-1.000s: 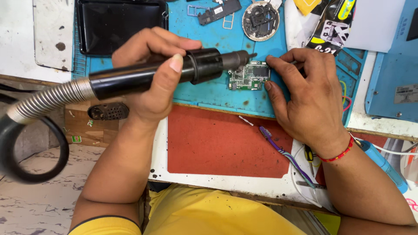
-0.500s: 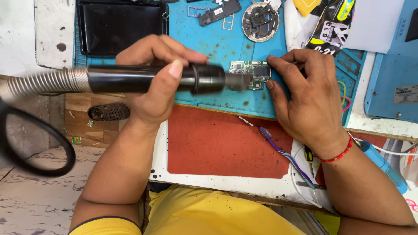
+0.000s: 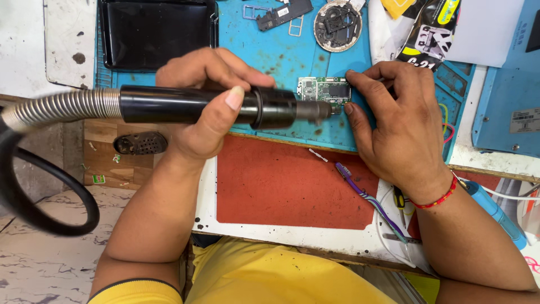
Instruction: The person uses a hot air gun to apply heat to a small green circuit board held on a blue mat. After heating, the person uses a small metal tool to scrape or clean the surface of the board.
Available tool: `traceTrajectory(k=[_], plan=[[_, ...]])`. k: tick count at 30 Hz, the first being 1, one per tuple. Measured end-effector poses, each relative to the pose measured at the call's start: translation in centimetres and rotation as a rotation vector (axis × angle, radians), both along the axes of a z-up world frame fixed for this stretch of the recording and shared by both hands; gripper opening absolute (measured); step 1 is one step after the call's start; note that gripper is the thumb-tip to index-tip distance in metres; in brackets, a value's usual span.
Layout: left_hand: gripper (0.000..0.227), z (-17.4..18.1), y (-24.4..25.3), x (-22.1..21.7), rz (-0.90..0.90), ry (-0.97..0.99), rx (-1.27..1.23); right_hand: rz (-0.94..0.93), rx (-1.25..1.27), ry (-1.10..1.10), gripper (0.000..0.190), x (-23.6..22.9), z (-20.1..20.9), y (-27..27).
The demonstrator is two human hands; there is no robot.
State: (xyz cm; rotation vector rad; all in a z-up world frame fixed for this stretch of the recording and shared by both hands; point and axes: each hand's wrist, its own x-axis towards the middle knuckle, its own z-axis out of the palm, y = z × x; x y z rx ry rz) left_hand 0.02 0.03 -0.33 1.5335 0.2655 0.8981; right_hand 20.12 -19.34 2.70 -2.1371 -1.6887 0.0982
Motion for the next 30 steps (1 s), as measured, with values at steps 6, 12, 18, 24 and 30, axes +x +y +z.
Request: traceTrajectory(k=[6, 12, 18, 24, 30], plan=[[0.034, 0.35, -0.02, -0.03, 0.029, -0.014, -0.014, 0.009, 0.029, -0.010, 0.031, -0.10, 0.28, 0.25], [0.034, 0.06, -0.11, -0.05, 0.059, 0.010, -0.010, 0.001, 0.000, -0.008, 0.033, 0.05, -0.12, -0.04], [0.030, 0.23, 0.04, -0.08, 0.027, 0.003, 0.006, -0.006, 0.005, -0.008, 0.033, -0.04, 0.05, 0.08], [0.025, 0.18, 0.07, 0.08, -0.028, 0.007, 0.034, -0.007, 0.004, -0.006, 0.034, -0.06, 0.02, 0.12], [0.025, 0.24, 0.24, -0.04, -0.050, -0.001, 0.040, -0.008, -0.010, -0.022, 0.037, -0.08, 0.16, 0.22]])
